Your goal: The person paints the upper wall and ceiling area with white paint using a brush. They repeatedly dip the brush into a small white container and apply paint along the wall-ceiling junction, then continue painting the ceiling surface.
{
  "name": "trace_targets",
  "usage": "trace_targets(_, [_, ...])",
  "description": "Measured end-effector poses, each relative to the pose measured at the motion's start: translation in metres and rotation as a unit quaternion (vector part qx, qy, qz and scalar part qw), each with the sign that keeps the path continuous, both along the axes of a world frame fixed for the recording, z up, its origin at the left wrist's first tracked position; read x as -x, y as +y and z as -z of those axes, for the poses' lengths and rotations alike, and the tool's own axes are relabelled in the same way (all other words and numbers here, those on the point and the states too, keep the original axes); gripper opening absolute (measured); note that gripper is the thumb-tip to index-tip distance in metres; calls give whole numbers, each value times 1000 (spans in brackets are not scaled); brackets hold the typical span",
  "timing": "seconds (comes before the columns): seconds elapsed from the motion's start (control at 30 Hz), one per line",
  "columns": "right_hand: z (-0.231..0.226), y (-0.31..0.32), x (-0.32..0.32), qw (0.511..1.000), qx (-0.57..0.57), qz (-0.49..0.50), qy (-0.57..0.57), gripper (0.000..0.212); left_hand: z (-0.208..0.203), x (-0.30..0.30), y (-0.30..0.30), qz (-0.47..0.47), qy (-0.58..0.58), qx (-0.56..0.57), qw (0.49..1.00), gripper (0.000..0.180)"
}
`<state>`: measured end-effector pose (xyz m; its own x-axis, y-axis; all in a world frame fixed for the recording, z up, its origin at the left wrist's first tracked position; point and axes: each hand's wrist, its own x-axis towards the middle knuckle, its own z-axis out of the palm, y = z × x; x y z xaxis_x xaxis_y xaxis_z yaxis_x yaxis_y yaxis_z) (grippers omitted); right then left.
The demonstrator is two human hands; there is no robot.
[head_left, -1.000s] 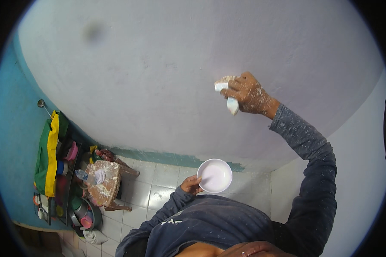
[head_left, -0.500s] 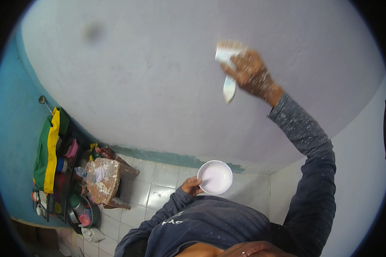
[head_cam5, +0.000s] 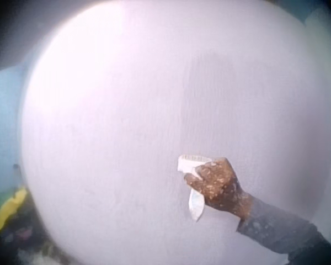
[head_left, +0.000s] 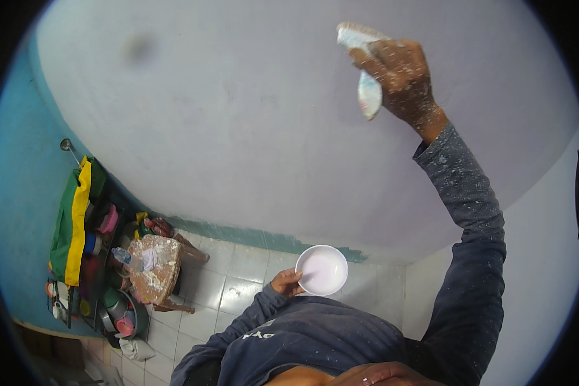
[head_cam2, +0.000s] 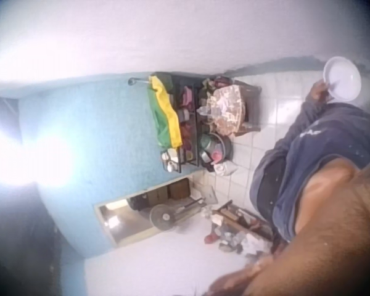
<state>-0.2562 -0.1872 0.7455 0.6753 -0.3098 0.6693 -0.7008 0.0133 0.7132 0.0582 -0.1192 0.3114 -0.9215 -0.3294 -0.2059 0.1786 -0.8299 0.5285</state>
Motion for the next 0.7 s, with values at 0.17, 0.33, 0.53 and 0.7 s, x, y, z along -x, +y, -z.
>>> trace_targets(0.17, [64, -2, -22, 988, -135, 30, 67, 20, 0, 1, -3, 12, -3, -6, 1000, 57])
trace_targets(0.33, [72, -1, -30, 953, -297, -5, -54, 21, -8, -5, -4, 7, 13, -21, 1000, 54])
trace_targets(0.53, [-20, -14, -7, 992, -85, -53, -80, 29, -7, -6, -3, 13, 3, -28, 1000, 52])
trace_targets(0.7, [42, -11, -8, 999, -26, 14, 34, 28, -4, -8, -2, 12, 15, -26, 999, 53])
